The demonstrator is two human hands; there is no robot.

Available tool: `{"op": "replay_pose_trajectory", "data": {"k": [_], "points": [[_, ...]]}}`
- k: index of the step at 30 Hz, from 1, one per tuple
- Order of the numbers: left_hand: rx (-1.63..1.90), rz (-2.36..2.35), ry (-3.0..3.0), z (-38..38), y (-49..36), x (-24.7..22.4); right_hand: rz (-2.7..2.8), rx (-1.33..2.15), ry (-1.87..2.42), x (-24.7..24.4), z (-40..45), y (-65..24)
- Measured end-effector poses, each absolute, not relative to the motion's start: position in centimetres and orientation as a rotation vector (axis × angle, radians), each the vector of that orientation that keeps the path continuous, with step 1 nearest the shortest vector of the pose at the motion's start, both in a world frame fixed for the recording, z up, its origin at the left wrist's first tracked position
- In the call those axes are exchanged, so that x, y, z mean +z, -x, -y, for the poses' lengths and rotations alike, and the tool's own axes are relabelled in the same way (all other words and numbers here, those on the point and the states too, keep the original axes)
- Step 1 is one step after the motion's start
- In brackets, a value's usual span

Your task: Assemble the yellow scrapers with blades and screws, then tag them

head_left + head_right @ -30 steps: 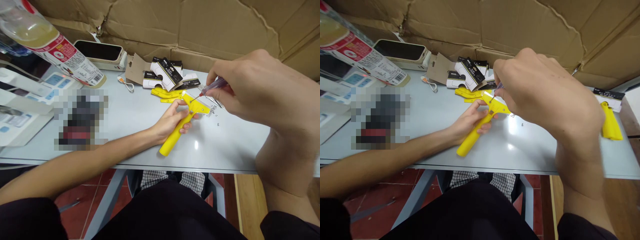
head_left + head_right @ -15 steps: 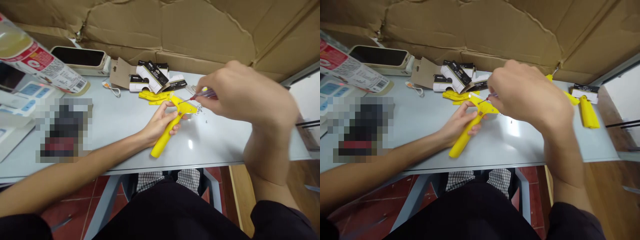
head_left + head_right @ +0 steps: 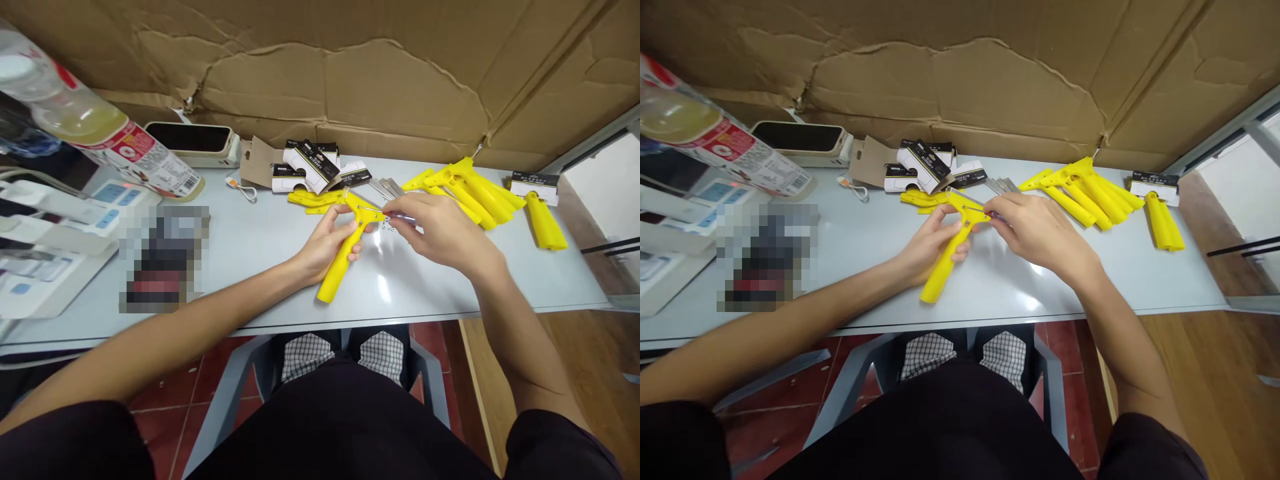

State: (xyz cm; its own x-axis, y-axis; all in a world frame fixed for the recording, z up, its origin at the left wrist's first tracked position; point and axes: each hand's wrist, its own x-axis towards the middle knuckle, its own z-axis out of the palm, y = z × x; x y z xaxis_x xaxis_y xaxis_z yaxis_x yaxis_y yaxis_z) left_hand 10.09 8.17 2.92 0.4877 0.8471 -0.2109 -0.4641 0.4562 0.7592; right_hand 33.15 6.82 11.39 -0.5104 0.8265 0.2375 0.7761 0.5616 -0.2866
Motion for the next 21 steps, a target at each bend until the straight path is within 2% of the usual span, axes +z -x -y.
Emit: {"op": "replay_pose_trajectory", "data": {"k": [7, 10, 16, 21], "points": [[0.880, -0.613, -0.730, -8.3, -10.1, 2.8, 2.161, 0.195, 1.265, 8.2, -4.5, -36.2], [0.897, -0.635, -0.700, -8.8, -10.2, 2.8, 2.043, 0.122, 1.385, 6.0, -3.3, -39.7], [0.934, -0.682, -0.610, -9.7, -10.1, 3.3, 2.159, -0.104, 1.620, 1.3, -2.1, -46.2], [0.960, -0.655, -0.602, -9.9, -9.9, 3.7, 2.168, -0.287, 1.677, 1.3, -2.2, -45.8]]}}
